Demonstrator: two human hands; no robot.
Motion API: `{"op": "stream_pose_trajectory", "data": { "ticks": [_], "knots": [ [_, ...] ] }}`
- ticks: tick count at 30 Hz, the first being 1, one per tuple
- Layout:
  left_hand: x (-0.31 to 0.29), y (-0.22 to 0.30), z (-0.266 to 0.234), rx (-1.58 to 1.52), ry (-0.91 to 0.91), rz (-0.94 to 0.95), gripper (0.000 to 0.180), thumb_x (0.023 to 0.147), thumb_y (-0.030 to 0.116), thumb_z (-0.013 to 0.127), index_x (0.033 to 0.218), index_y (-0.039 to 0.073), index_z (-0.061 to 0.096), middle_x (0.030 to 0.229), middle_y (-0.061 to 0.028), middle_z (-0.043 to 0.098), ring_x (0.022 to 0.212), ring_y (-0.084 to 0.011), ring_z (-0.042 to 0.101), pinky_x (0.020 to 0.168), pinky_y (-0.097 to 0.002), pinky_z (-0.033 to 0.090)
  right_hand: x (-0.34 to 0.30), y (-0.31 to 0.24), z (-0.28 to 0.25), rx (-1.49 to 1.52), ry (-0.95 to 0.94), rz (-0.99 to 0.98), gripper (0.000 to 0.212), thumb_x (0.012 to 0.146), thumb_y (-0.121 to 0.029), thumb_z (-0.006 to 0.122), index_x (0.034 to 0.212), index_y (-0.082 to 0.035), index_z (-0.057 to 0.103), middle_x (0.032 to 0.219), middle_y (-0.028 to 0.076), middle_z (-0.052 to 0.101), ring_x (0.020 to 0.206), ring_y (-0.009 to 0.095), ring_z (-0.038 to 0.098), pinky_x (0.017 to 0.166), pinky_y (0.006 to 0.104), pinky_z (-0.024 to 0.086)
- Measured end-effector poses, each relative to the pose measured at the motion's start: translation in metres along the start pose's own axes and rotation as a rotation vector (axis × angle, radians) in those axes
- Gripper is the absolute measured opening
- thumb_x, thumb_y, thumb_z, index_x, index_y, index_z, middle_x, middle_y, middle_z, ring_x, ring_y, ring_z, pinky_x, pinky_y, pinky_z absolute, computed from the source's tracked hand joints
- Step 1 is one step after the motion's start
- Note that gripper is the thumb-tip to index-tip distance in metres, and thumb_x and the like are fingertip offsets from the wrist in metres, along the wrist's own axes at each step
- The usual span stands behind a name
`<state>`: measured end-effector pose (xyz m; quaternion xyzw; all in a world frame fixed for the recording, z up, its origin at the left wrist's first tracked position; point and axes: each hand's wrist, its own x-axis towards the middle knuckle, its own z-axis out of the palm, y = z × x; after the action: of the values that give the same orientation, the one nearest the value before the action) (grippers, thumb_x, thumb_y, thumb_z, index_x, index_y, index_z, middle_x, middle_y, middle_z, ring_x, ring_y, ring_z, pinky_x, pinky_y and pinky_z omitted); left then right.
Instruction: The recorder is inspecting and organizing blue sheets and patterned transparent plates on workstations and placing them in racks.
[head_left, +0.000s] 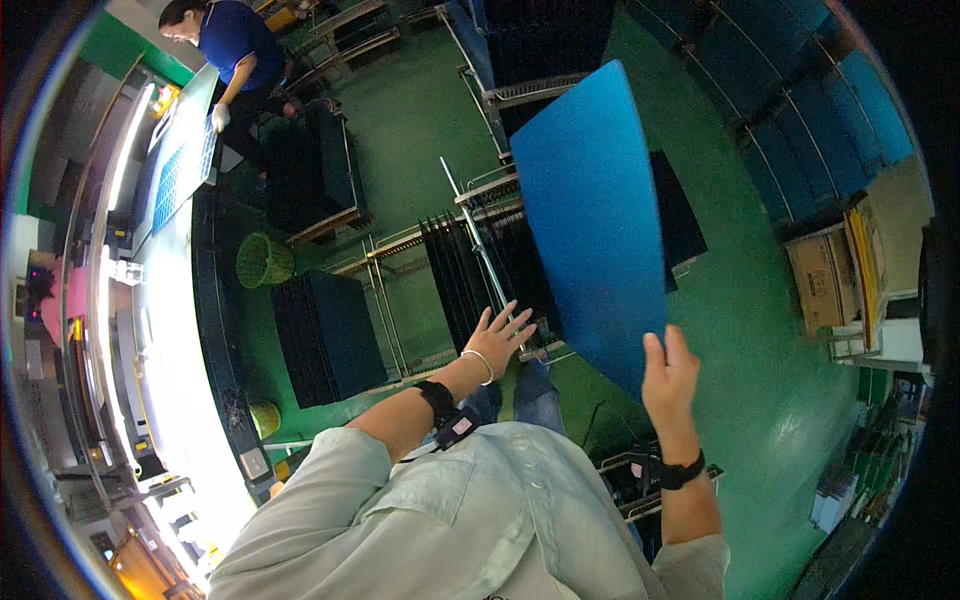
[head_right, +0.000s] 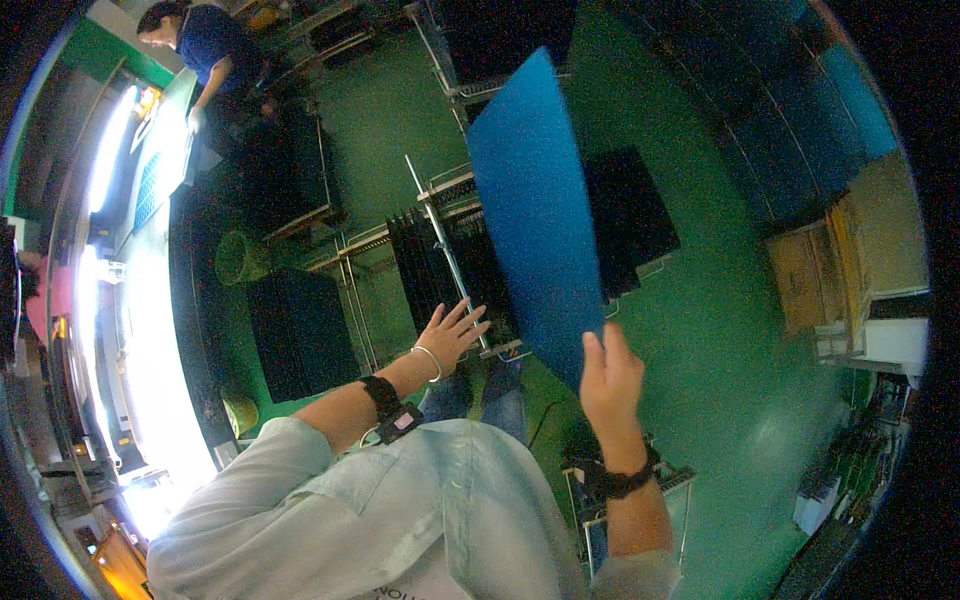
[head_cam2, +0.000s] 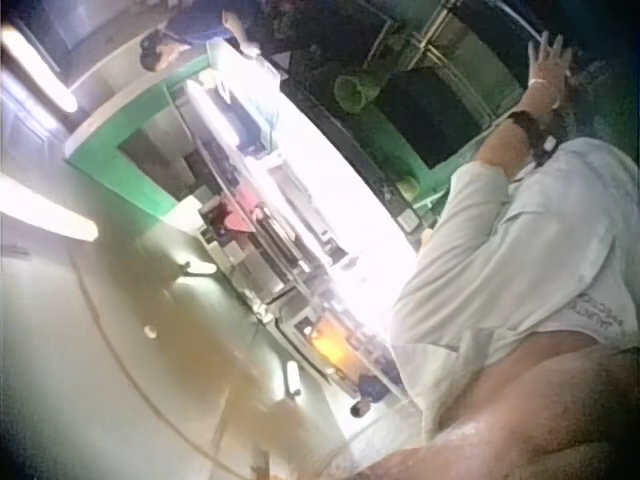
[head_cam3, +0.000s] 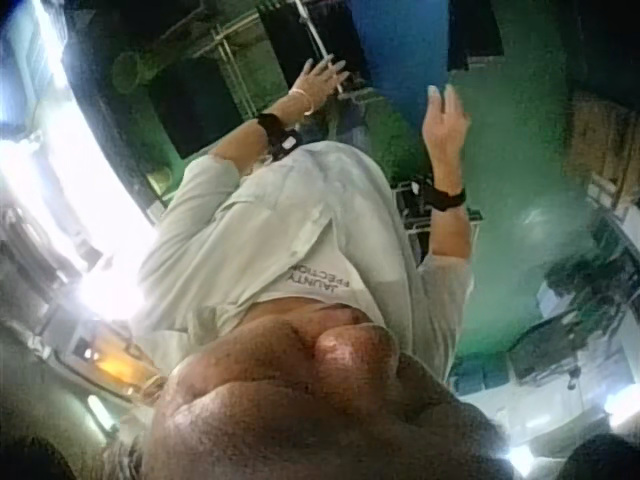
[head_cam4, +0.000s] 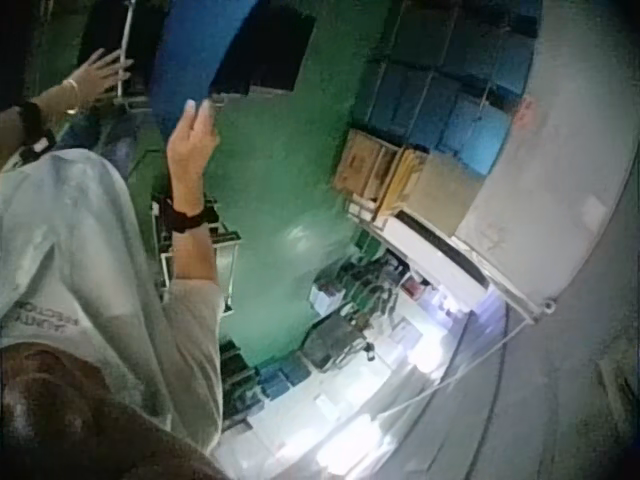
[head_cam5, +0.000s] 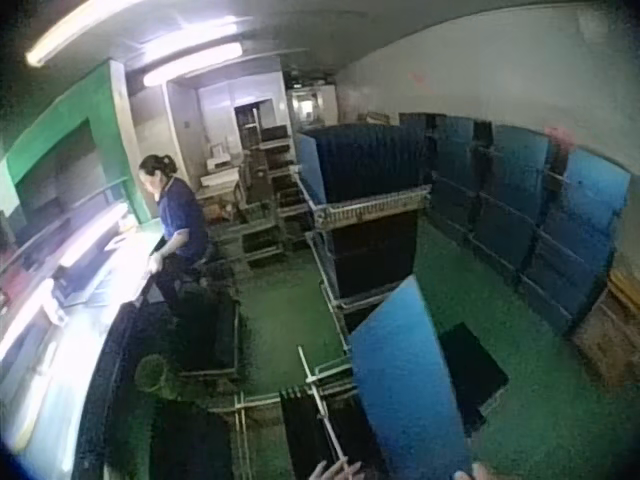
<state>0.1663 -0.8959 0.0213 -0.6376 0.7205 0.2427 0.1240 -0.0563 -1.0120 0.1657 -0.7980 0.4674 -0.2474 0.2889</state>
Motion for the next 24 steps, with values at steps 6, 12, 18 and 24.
{"op": "stream_pose_trajectory", "data": {
  "ticks": [6, 12, 18, 24],
  "knots": [
    [-0.004, -0.006, 0.017, 0.011, 0.027, -0.027, 0.077, 0.076, 0.012, 0.06, 0.14, 0.02, 0.019, 0.147, -0.0056, 0.006, 0.135, -0.0313, 0.005, 0.105, -0.0525, 0.017, -0.003, 0.015, 0.049, 0.129, -0.042, -0.042, 0.013, 0.087, -0.011, 0.051, 0.09, 0.002, 0.051, 0.061, 0.017, 0.047, 0.046, 0.027, 0.047, 0.045, 0.0326, 0.037],
    [-0.003, 0.003, 0.01, -0.011, 0.023, -0.064, 0.078, 0.077, 0.01, 0.059, 0.139, 0.034, 0.017, 0.145, -0.0081, 0.013, 0.133, -0.0357, 0.01, 0.104, -0.0537, 0.019, -0.004, 0.025, 0.075, 0.095, -0.094, -0.077, 0.013, 0.086, -0.009, 0.05, 0.094, 0.001, 0.052, 0.067, 0.02, 0.054, 0.056, 0.035, 0.055, 0.049, 0.0369, 0.041],
    [0.002, 0.013, 0.015, 0.024, 0.067, -0.132, 0.077, 0.074, 0.008, 0.059, 0.137, 0.035, 0.023, 0.143, -0.0115, 0.017, 0.131, -0.0369, 0.017, 0.102, -0.0535, 0.024, -0.002, 0.032, 0.089, 0.074, -0.117, -0.12, 0.016, 0.085, -0.011, 0.05, 0.097, -0.001, 0.052, 0.071, 0.021, 0.057, 0.062, 0.038, 0.057, 0.051, 0.0432, 0.044],
    [-0.001, 0.007, 0.019, 0.055, 0.095, -0.152, 0.059, 0.081, 0.016, 0.054, 0.133, 0.031, 0.033, 0.143, -0.0118, 0.018, 0.13, -0.0377, 0.02, 0.1, -0.054, 0.026, 0.005, 0.02, 0.096, 0.043, -0.172, -0.108, 0.017, 0.085, -0.009, 0.048, 0.099, 0.002, 0.052, 0.072, 0.022, 0.057, 0.062, 0.038, 0.056, 0.052, 0.0426, 0.042]
  ]
}}
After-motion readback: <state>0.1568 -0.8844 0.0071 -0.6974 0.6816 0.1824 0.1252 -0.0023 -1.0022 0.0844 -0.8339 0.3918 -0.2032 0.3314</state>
